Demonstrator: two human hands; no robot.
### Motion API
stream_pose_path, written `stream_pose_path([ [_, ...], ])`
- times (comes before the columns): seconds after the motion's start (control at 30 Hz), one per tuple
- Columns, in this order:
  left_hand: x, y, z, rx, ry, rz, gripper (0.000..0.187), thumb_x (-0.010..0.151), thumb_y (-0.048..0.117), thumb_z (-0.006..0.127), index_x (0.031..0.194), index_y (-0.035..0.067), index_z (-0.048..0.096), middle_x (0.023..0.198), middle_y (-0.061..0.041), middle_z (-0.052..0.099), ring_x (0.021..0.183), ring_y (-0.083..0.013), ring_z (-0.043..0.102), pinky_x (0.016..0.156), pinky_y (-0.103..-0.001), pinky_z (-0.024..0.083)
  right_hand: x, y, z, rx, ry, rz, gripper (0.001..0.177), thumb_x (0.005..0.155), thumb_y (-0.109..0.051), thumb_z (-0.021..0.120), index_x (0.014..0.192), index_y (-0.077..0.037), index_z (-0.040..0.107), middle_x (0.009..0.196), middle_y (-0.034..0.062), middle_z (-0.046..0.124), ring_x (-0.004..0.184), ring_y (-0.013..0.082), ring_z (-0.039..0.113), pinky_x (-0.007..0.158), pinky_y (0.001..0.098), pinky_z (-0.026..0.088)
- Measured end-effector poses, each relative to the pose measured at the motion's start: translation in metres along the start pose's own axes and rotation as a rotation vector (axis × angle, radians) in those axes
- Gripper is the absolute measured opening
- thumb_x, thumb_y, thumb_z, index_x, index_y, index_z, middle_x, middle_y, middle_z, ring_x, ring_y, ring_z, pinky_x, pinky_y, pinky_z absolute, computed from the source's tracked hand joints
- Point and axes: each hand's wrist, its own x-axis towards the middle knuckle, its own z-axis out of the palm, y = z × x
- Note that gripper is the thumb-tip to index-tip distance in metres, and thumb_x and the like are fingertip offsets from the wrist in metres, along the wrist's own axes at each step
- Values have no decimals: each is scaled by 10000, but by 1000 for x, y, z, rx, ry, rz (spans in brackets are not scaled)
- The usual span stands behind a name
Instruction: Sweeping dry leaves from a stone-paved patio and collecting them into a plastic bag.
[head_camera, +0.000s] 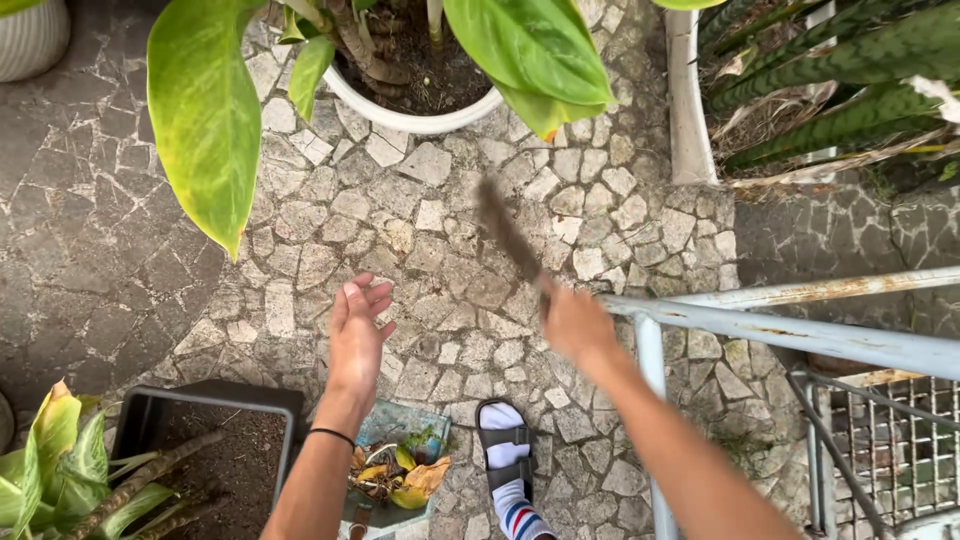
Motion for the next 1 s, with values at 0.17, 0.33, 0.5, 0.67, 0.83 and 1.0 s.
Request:
stream_pose_path([
  [0.17,-9,-13,8,-24,-26,-15,487,1060,395,201,1372,139,473,1356,-95,610,1317,-225,545,1107,-415,465,-116,-1,-27,202,18,146,547,1016,-219,483,1554,-222,382,626,116,658,355,113,461,325,275,382],
  [0.33,-4,-29,-5,54,-68,27,512,1060,427,202,1387,138,470,1373,-97,595,1326,-229,529,1108,-427,460,-12,17,-51,162,206,134,503,1059,-235,425,1558,-198,378,630,125,599,379,139,418,330,296,351],
  [0.5,-15,-40,-28,247,-76,26,519,1057,434,181,1413,172,456,1384,-80,596,1354,-224,502,1141,-416,419,-7,30,59,87,79,33,433,998,-108,431,1422,-108,516,665,134,605,374,105,513,304,233,444],
  [0.67,-43,-47,-57,317,-137,30,533,1046,458,207,1411,170,465,1399,-81,592,1356,-237,505,1142,-443,396,-137,29,82,246,56,49,535,1019,-229,486,1543,-191,383,686,36,612,376,106,446,331,251,406],
  [0.83,-74,-56,-79,373,-215,78,543,1038,469,225,1403,162,485,1391,-94,605,1356,-243,516,1142,-438,415,-98,59,18,242,243,65,470,1044,-277,465,1513,-241,474,636,105,657,370,100,430,337,262,406],
  [1.0,-85,-90,-98,352,-255,20,554,1033,471,185,1425,186,451,1433,-63,557,1395,-218,470,1169,-427,382,22,128,80,127,269,114,312,1048,-250,520,1197,-37,693,736,128,720,481,169,619,430,313,531],
])
